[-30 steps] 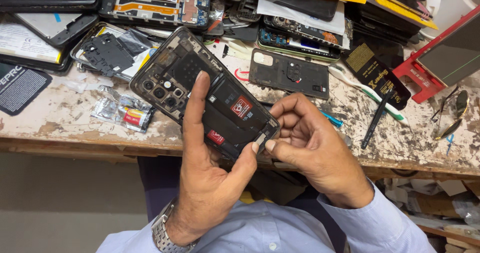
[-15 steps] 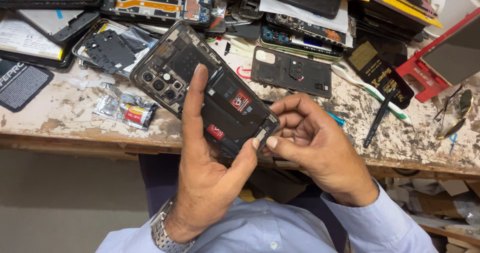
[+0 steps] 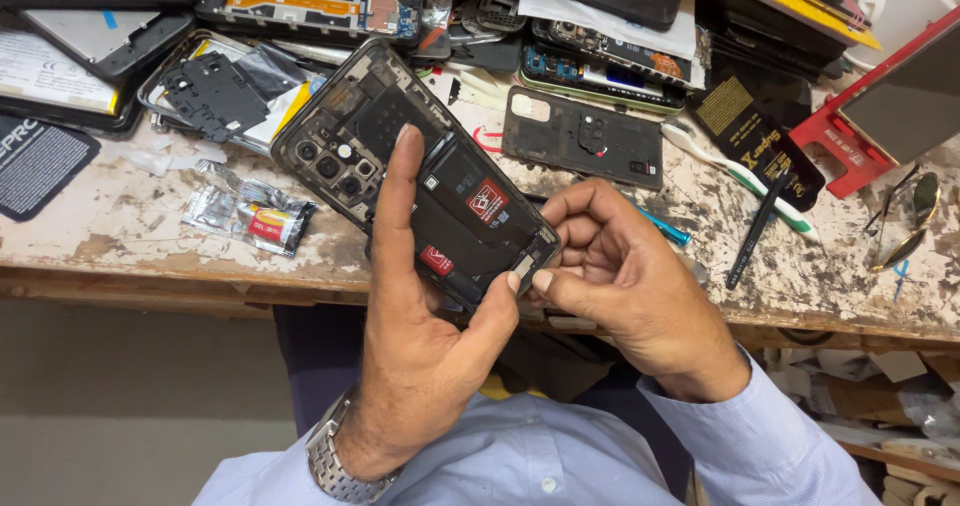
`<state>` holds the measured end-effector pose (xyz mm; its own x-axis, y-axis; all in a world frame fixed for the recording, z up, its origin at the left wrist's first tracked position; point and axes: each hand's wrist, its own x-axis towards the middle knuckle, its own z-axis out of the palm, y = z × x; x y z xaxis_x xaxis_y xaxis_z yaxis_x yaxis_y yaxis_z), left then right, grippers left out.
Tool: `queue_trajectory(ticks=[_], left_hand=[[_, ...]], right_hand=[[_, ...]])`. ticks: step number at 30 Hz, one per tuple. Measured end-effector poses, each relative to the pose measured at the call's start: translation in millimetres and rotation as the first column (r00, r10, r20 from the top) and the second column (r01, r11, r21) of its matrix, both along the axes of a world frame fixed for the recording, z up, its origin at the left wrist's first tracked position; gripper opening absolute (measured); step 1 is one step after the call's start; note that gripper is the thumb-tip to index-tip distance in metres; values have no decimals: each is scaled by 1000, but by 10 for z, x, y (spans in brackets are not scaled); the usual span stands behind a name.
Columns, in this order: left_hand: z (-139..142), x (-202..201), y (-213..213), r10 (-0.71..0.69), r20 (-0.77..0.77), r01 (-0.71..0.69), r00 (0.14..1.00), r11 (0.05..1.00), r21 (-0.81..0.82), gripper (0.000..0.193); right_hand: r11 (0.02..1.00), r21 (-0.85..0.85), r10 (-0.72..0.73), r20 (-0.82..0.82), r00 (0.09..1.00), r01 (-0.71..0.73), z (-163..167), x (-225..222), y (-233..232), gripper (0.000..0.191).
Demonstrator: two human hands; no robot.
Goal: The person repairs a disassembled smartphone at a cluttered workbench. They use tweezers to position small internal components, press a part into the phone's rear housing, apply adhesive from a tube, and drive screws with a screwdriver while reassembling the device.
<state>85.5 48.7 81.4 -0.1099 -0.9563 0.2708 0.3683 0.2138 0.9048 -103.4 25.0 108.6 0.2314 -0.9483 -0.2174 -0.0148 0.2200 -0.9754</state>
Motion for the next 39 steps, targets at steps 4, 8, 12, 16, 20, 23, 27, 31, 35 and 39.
queue_trajectory(ticks=[4, 8, 12, 16, 20, 23, 27, 31, 35, 39], left_hand=[[-7, 102, 9, 22, 58, -19, 998, 998, -57, 97], [5, 212, -4, 19, 45, -18, 999, 1000, -16, 97], [12, 273, -23, -30, -146, 39, 989, 997, 61, 98], [-1, 204, 7, 59, -154, -57, 986, 998, 16, 97], [-4, 21, 70, 146, -222, -152, 964, 988, -12, 97], [21, -145, 108, 194, -301, -220, 934, 974, -56, 103], [62, -394, 169, 268, -381, -307, 885, 951, -45, 109], [67, -659, 251, 336, -412, -367, 847, 930, 4, 107], [1, -862, 330, 326, -440, -378, 837, 925, -35, 102], [-88, -953, 385, 319, -440, -382, 839, 922, -59, 94]], right_hand=[[1000, -24, 9, -55, 998, -10, -38, 93, 0, 43], [1000, -10, 2, -36, 999, -2, -36, 189, 7, 43], [1000, 4, 11, 59, 998, -11, 45, 258, 29, 42], [999, -20, -34, 113, 993, 37, 99, 324, 98, 46], [993, 67, -115, 293, 949, 100, 17, 401, 260, 46], [981, 110, -190, 412, 891, 159, -67, 384, 403, 42], [975, 68, -214, 525, 824, 210, -133, 252, 557, 32], [970, 59, -224, 582, 782, 234, -147, 108, 693, 27], [954, 116, -288, 603, 744, 275, -146, 29, 751, 28], [949, 124, -301, 633, 713, 290, -149, 1, 756, 22]])
